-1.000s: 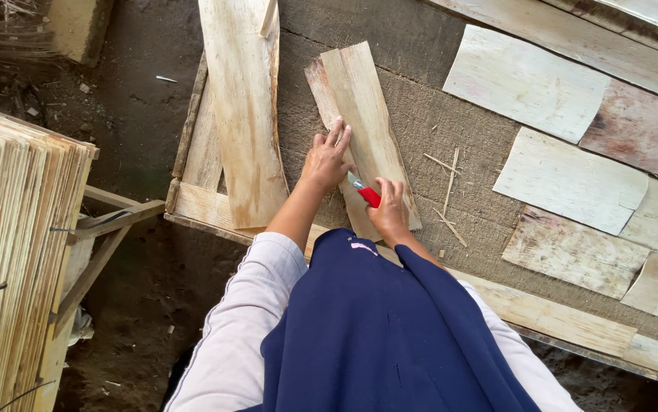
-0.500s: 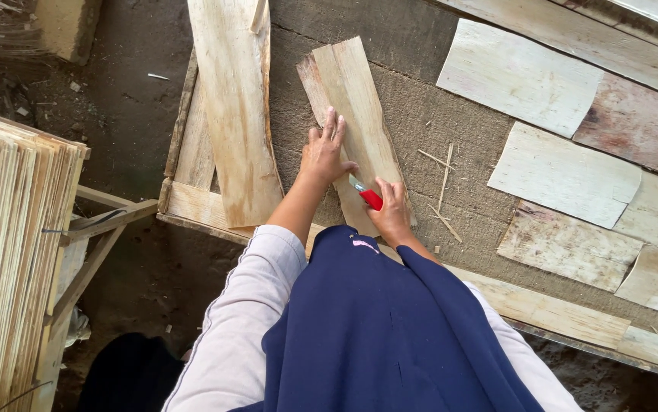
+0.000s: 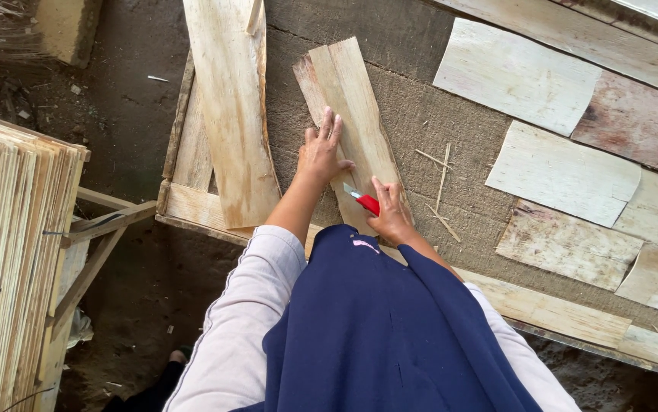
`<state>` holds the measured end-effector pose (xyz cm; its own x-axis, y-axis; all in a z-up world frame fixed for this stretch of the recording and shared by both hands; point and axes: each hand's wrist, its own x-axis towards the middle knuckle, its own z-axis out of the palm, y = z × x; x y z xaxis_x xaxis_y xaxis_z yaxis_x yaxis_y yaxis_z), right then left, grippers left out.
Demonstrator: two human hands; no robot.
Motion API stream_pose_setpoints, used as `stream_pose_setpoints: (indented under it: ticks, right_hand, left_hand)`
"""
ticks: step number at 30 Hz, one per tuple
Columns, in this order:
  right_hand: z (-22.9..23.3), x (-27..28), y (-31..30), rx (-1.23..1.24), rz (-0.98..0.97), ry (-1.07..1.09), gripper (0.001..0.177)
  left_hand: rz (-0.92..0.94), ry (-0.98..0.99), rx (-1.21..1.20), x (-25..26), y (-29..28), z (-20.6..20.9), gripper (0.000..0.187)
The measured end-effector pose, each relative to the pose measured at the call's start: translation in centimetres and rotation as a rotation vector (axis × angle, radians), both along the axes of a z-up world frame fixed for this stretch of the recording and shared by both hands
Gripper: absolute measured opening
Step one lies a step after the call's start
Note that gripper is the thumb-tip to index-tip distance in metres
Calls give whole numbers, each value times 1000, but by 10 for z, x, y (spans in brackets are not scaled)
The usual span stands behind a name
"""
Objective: The person uses a red utility knife to cut thin wooden planks on a workbench. They repeatedly position, slice, and separate the planks into smaller pieces, handling each piece individually and placing the cut sections aside.
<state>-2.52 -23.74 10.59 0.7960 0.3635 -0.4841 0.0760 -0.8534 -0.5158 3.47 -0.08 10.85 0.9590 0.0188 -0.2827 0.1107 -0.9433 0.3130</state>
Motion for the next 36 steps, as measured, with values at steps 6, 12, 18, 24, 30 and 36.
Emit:
stream_pose_setpoints:
  ticks: [6,12,18,24,30,36]
  right_hand:
    - [-14,5,-12,46,87,6,98]
    - [-19,8,-9,40,46,41,98]
    - [-6,8,-4,15,30,45,96]
    - [-19,8,-6,64,16,37,94]
    - [-15,8,-6,93,18,30,92]
    - [10,25,-15,418,-325,120,58]
  left_hand:
    - [11,34,-15,3,-1,3,118]
    - [34,55,-32,5,-1,10,121]
    - [49,93,-49,11,1,10,120]
    - [55,104,-46,13,3,6,121]
    - [80,169,-55,16,0,20,123]
    - [118,215,-42,20,-8,14,125]
